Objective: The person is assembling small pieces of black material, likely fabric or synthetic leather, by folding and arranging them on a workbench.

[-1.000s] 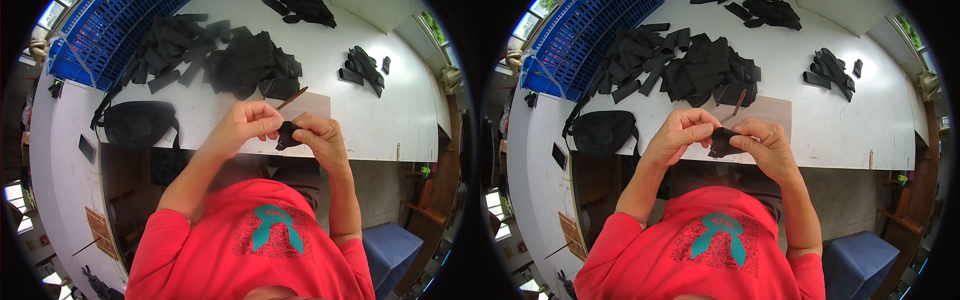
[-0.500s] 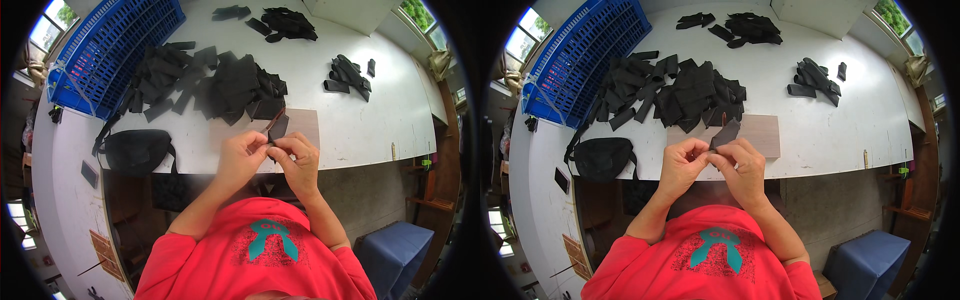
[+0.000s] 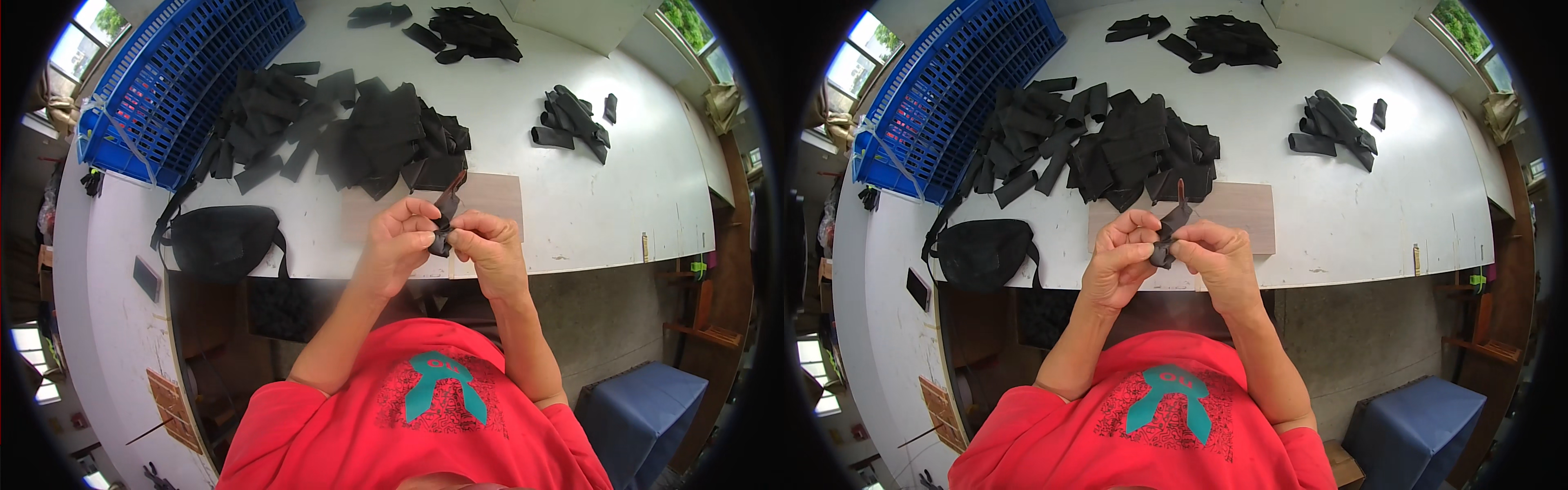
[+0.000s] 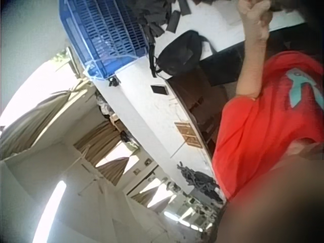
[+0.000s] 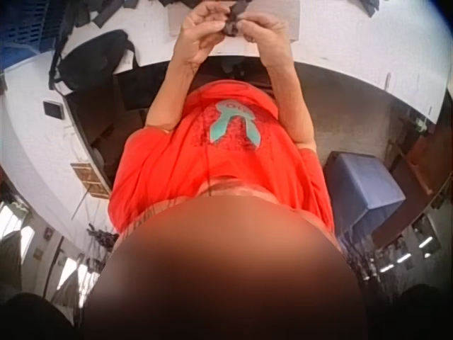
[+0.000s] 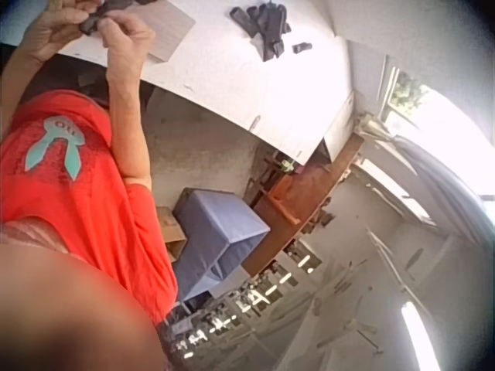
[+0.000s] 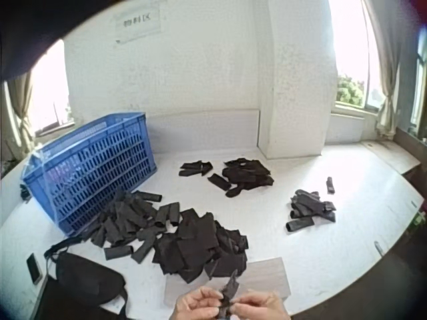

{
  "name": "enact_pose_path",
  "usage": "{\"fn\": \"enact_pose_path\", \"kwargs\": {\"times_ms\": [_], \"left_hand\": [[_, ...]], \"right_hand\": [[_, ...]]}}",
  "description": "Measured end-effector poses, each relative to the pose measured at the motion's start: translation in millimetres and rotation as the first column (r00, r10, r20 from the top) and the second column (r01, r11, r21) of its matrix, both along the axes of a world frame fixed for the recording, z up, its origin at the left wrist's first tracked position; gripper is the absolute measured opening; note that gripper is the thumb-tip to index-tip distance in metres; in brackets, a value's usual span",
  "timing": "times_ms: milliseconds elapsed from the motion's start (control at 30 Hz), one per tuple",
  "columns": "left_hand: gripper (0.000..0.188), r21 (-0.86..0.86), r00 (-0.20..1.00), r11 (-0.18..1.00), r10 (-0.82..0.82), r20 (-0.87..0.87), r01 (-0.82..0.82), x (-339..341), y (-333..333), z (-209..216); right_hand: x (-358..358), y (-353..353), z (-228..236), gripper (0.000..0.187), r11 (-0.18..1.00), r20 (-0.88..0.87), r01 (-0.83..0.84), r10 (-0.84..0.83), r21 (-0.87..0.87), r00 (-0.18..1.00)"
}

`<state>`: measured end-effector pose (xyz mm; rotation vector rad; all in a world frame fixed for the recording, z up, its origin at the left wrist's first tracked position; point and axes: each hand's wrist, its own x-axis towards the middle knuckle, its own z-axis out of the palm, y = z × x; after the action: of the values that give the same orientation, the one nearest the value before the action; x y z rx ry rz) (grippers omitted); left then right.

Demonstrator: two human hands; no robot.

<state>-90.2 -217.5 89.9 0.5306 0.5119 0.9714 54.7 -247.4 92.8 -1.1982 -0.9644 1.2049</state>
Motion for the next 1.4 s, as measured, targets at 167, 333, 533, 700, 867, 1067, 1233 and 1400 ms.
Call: {"fn": "enact_pose_path", "kwargs": {"times_ms": [167,333,533,700,867,1067,1233,1400], "left_hand": [[0.021,0.039,0.987,0.997,-0.059,-0.153,0.066,-1.8,2.8,-1.9],[0.021,0.364,0.758,0.920,0.340,-0.557,-0.146,16.1,-5.8,-6.2],[0.030,0.145,0.965,0.989,0.043,-0.261,-0.005,-1.5,-1.5,1.8],[0.035,0.166,0.799,0.903,-0.428,0.423,0.396,-3.8,-2.6,7.7],[0.019,0.306,0.892,0.951,0.108,-0.438,0.036,14.4,-13.0,9.0],[0.015,0.336,0.909,0.939,0.204,-0.363,-0.077,15.6,-0.8,27.3],[0.020,0.102,0.831,0.952,-0.302,0.467,0.289,8.5,22.9,56.4],[0.025,-0.182,0.854,0.932,-0.191,0.485,0.312,16.2,46.5,37.2]], "right_hand": [[4.0,-4.6,-0.4,0.006,0.927,-0.762,-0.311,0.045,-0.209,0.646],[-11.7,-9.6,0.8,0.010,0.946,-0.714,-0.262,0.050,-0.190,0.698],[0.3,-4.9,-15.7,0.013,0.965,-0.503,-0.145,0.017,-0.217,0.864],[-8.4,-11.6,-0.4,0.008,0.958,-0.664,-0.274,0.153,-0.081,0.732],[0.9,-1.4,-2.7,0.009,0.981,-0.186,-0.033,0.069,0.191,0.980],[-0.2,5.1,23.5,0.011,0.942,0.246,0.006,-0.093,0.335,0.965],[9.2,24.4,66.2,0.020,0.983,-0.002,-0.126,0.127,0.136,0.992],[32.9,59.2,35.6,0.024,0.959,-0.172,-0.277,0.264,-0.059,0.949]]}}
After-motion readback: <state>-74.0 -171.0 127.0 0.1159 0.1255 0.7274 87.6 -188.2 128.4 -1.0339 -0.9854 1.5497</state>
